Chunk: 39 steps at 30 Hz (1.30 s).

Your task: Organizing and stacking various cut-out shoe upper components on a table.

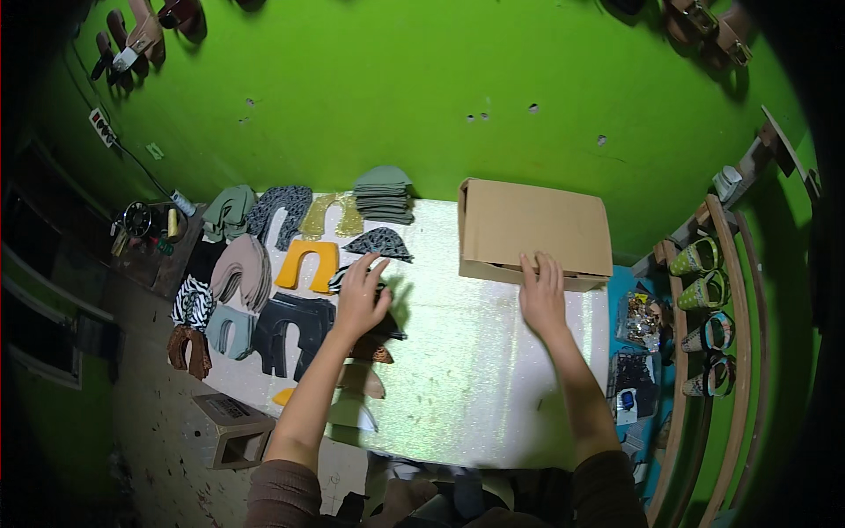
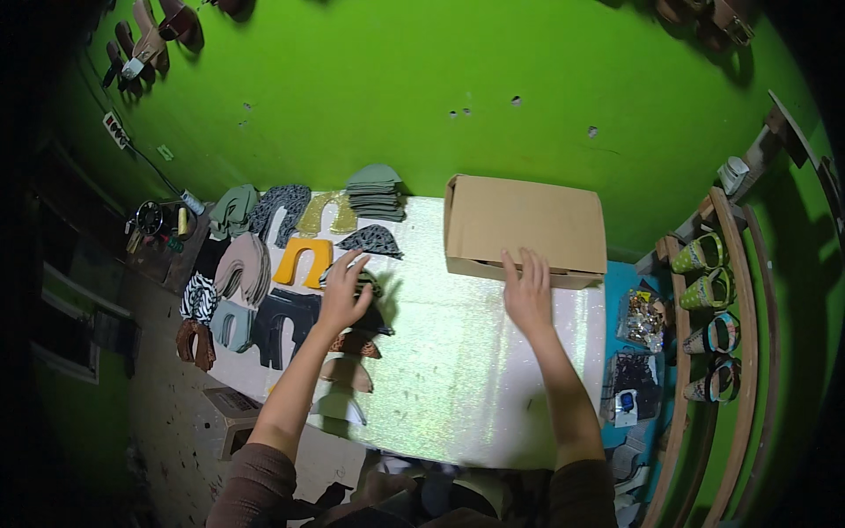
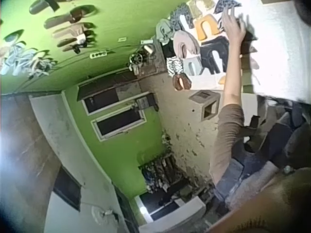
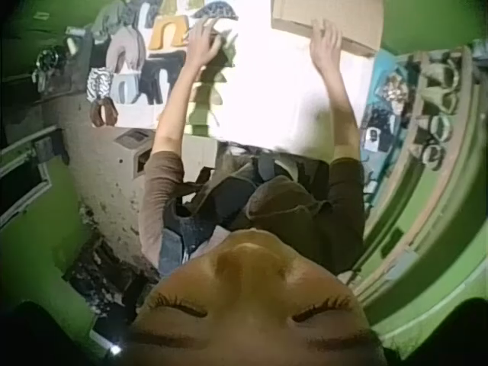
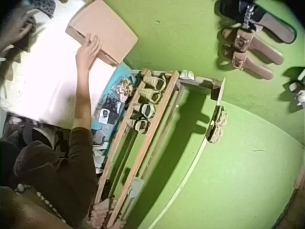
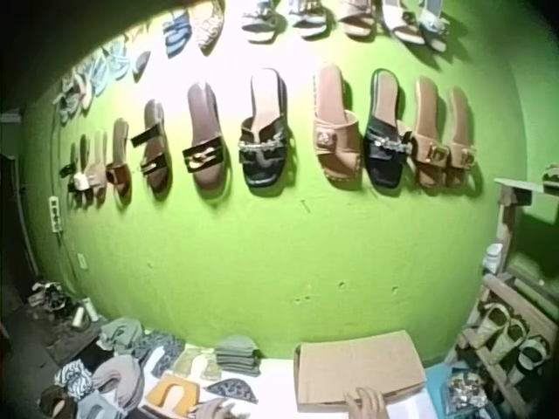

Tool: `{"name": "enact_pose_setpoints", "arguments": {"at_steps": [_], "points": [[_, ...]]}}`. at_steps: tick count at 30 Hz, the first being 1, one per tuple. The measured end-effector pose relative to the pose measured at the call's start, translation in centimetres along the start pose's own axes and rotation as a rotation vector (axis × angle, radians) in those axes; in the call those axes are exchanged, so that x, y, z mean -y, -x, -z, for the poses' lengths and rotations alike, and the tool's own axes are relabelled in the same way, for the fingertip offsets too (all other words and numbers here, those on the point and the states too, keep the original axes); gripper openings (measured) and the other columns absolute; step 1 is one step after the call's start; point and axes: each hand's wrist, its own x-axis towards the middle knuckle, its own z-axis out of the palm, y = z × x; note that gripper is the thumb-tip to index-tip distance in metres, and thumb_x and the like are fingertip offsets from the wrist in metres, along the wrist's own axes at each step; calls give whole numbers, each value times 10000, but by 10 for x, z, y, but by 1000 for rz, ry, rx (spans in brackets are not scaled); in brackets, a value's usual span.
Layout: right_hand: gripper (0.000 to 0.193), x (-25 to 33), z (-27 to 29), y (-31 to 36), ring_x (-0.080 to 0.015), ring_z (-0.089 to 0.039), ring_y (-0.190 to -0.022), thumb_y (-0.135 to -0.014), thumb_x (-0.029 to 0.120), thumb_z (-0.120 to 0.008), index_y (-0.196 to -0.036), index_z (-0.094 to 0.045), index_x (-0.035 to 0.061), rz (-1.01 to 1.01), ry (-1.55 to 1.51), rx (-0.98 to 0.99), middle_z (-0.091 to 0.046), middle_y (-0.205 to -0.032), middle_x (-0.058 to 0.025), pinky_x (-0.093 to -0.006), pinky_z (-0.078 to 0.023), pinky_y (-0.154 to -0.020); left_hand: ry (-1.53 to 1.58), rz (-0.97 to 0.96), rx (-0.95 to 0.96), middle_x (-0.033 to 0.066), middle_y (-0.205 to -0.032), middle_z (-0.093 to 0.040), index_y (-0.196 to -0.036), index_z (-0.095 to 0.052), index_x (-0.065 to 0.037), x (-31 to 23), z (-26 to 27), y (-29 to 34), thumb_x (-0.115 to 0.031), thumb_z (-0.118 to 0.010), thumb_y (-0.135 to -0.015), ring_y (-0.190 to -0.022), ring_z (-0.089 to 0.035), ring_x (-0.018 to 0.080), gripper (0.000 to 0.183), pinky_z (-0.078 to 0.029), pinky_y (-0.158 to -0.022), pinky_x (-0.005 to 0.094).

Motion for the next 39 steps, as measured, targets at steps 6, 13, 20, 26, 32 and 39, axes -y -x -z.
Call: {"name": "enact_pose_setpoints", "arguments": {"at_steps": [6, 13, 20, 26, 32, 39], "points": [[602, 120, -29, -4, -378, -410, -1186, -809, 39, -536, -1372, -329, 91, 152, -445, 67, -390, -1257, -217, -465, -373, -992, -107, 77, 7, 146, -1160, -507, -1215, -488, -63, 85, 39, 39, -54, -624, -708, -1049, -499, 343, 525, -393, -907, 421], [793, 168, -86, -43, -337, -521, -1101, -782, 86, -630, -1433, -177, 78, -69, -850, 567, -492, -1219, -228, -391, -414, -958, 45, 20, 145, 163, -1096, -535, -1313, -399, -53, 138, 34, 42, -130, -689, -708, -1054, -499, 329, 675, -373, -923, 402], [630, 184, -101, -46, -293, -473, -1077, -729, 203, -714, -1292, -446, 112, 68, -524, 380, -522, -1114, -121, -379, -405, -922, 21, 103, 456, 137, -973, -551, -1223, -511, -56, 158, 22, 26, -248, -771, -643, -946, -512, 309, 664, -392, -854, 390], [394, 182, -115, -41, -292, -451, -1071, -687, 247, -750, -1022, -585, 122, 67, -484, 256, -503, -1059, -75, -387, -388, -905, 2, 64, 383, 70, -952, -458, -925, -693, -105, 160, 7, 31, -283, -806, -574, -955, -422, 260, 410, -296, -827, 369], [353, 189, -130, -47, -292, -471, -1033, -625, 148, -732, -924, -562, 69, 58, -497, 236, -520, -1027, -82, -388, -394, -869, -1, 28, 424, 78, -959, -449, -773, -695, -62, 167, 4, 19, -253, -808, -576, -969, -407, 270, 297, -273, -855, 388], [260, 182, -138, -48, -250, -504, -965, -642, 137, -701, -869, -583, 90, 92, -506, 151, -544, -938, -49, -376, -395, -832, 14, 0, 376, 75, -960, -455, -708, -650, -10, 162, -5, 17, -200, -794, -588, -955, -412, 265, 267, -286, -849, 393]]}}
